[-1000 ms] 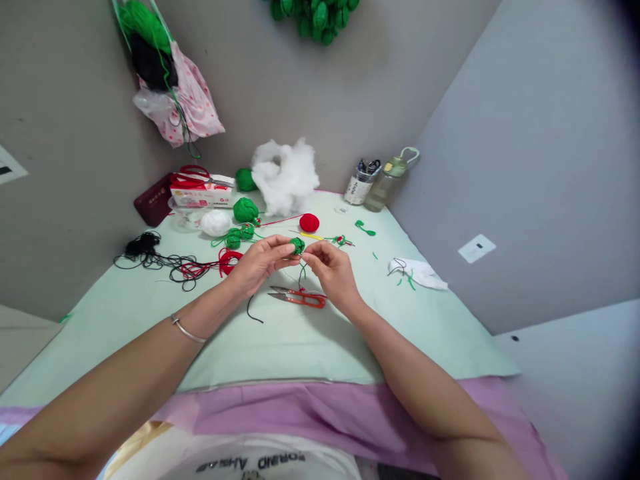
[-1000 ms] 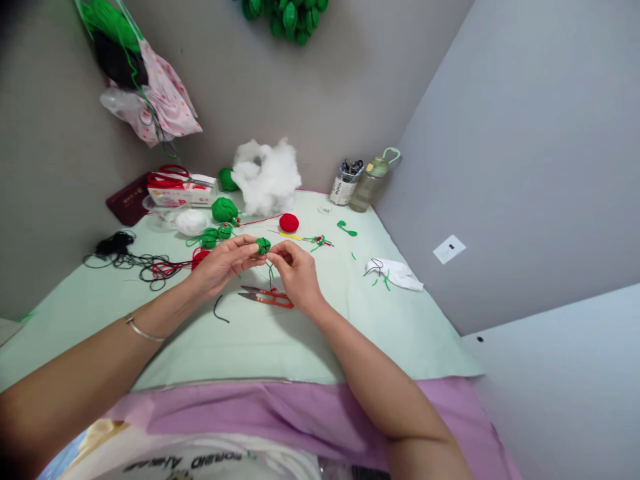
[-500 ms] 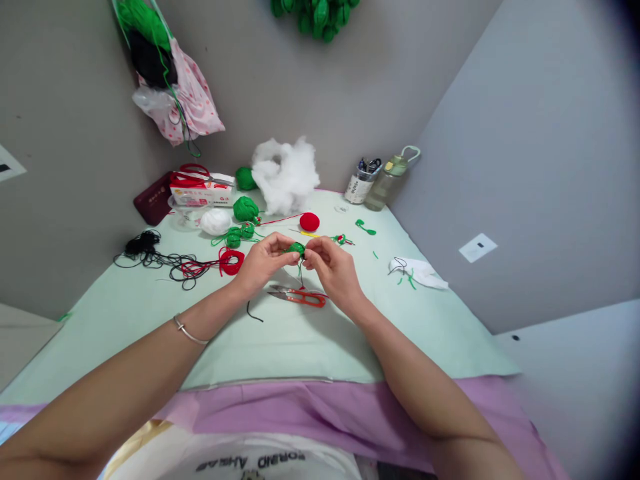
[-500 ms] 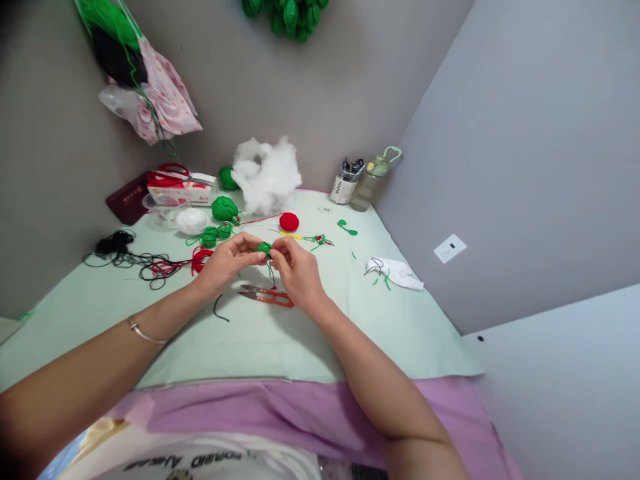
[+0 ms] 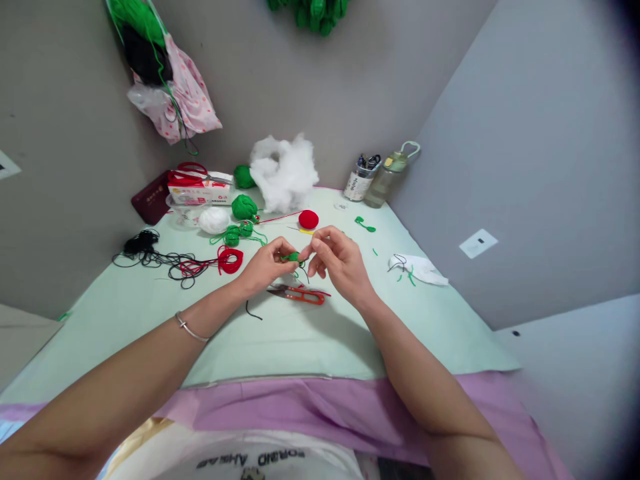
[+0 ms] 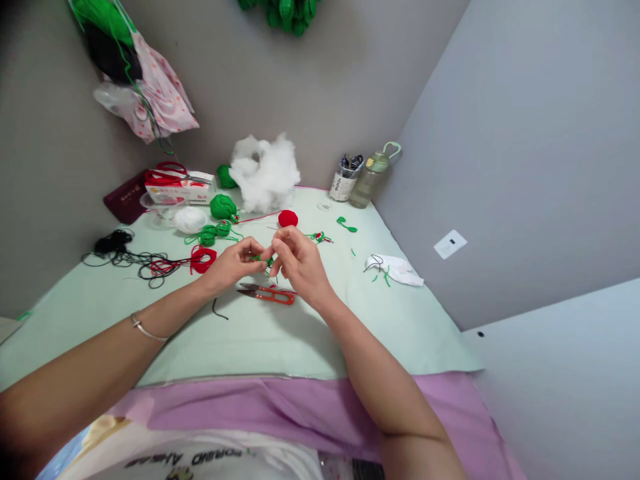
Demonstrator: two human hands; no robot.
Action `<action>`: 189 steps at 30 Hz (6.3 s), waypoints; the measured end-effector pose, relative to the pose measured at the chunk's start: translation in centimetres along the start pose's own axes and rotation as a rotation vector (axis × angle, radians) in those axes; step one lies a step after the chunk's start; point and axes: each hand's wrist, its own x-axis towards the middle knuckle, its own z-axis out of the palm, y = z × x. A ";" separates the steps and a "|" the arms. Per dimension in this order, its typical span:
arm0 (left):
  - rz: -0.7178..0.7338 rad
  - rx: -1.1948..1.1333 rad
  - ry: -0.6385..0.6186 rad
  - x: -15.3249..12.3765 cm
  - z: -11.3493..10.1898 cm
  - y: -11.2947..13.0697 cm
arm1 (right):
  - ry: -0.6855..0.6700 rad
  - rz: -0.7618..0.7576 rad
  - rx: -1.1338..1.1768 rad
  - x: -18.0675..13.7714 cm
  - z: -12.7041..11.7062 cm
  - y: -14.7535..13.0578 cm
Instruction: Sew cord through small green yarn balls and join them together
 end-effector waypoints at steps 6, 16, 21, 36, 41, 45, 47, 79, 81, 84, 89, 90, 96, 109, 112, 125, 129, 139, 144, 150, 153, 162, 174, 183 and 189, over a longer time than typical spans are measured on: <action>0.006 0.005 0.001 0.0 0.0 0.0 | 0.032 0.050 0.185 0.4 -0.7 -0.5; 0.099 0.027 0.046 -0.5 0.3 0.3 | -0.027 0.164 -0.318 1.2 -0.9 2.4; 0.227 0.177 0.038 -1.0 0.5 0.4 | -0.017 0.158 -0.447 1.2 -0.2 3.7; 0.192 0.212 0.041 -0.5 0.4 0.0 | -0.030 0.188 -0.155 1.2 1.3 3.7; 0.151 0.084 0.071 -0.1 -0.1 -0.2 | -0.031 0.152 0.049 1.5 0.2 2.8; 0.127 0.010 0.072 0.0 -0.3 0.1 | 0.022 0.095 0.160 1.1 -1.0 1.0; 0.122 0.009 0.066 0.0 -0.2 0.3 | 0.026 0.060 0.194 0.8 -1.2 0.3; -0.113 -0.125 -0.043 0.2 -0.6 -0.2 | 0.034 0.038 -0.102 1.0 -2.0 1.7; -0.114 -0.130 -0.056 0.2 -0.6 0.0 | 0.019 0.023 -0.193 0.9 -1.8 1.9; -0.118 -0.130 -0.070 0.2 -0.5 0.0 | 0.009 -0.012 -0.326 0.8 -1.5 2.4; -0.112 -0.127 -0.085 0.1 -0.6 0.1 | -0.047 -0.113 -0.521 1.0 -1.3 3.3; -0.111 -0.120 -0.086 0.1 -0.6 0.1 | -0.072 -0.126 -0.556 1.0 -1.2 3.4; -0.084 -0.032 -0.078 0.0 -0.5 0.2 | -0.181 -0.191 -0.601 0.6 -0.8 3.2; -0.123 -0.141 0.065 1.0 -1.9 -0.9 | -0.020 -0.140 -0.297 0.4 -1.0 2.0; -0.105 -0.110 0.025 0.9 -1.7 -0.9 | 0.014 -0.123 -0.129 0.4 -1.1 1.5; -0.039 0.109 -0.011 0.9 -1.8 -1.3 | 0.239 -0.096 0.144 0.8 -1.5 0.7; -0.031 0.114 -0.019 0.9 -1.8 -1.3 | 0.227 -0.098 0.177 0.8 -1.7 0.5; 0.006 -0.167 0.034 0.7 -1.5 -0.4 | 0.048 0.039 -0.038 0.8 -1.2 1.3; 0.064 -0.163 0.055 0.6 -1.6 0.0 | -0.027 0.076 -0.186 0.6 -0.5 2.1; 0.077 -0.154 0.082 0.5 -1.5 0.3 | -0.034 0.134 -0.247 0.6 -0.3 2.6; 0.072 -0.159 0.081 0.4 -1.4 0.5 | -0.030 0.148 -0.263 0.6 -0.3 2.6; 0.096 -0.166 0.081 0.5 -1.4 0.6 | -0.029 0.166 -0.276 0.6 -0.2 2.5; 0.048 -0.149 0.043 0.5 -1.4 0.5 | 0.046 0.039 -0.212 0.9 -0.9 2.2; 0.062 0.074 -0.017 0.3 -1.3 -0.5 | -0.091 0.190 0.269 0.6 -1.3 0.9; 0.191 0.263 -0.071 0.0 -0.7 -1.2 | 0.002 0.087 0.368 0.9 -1.1 0.7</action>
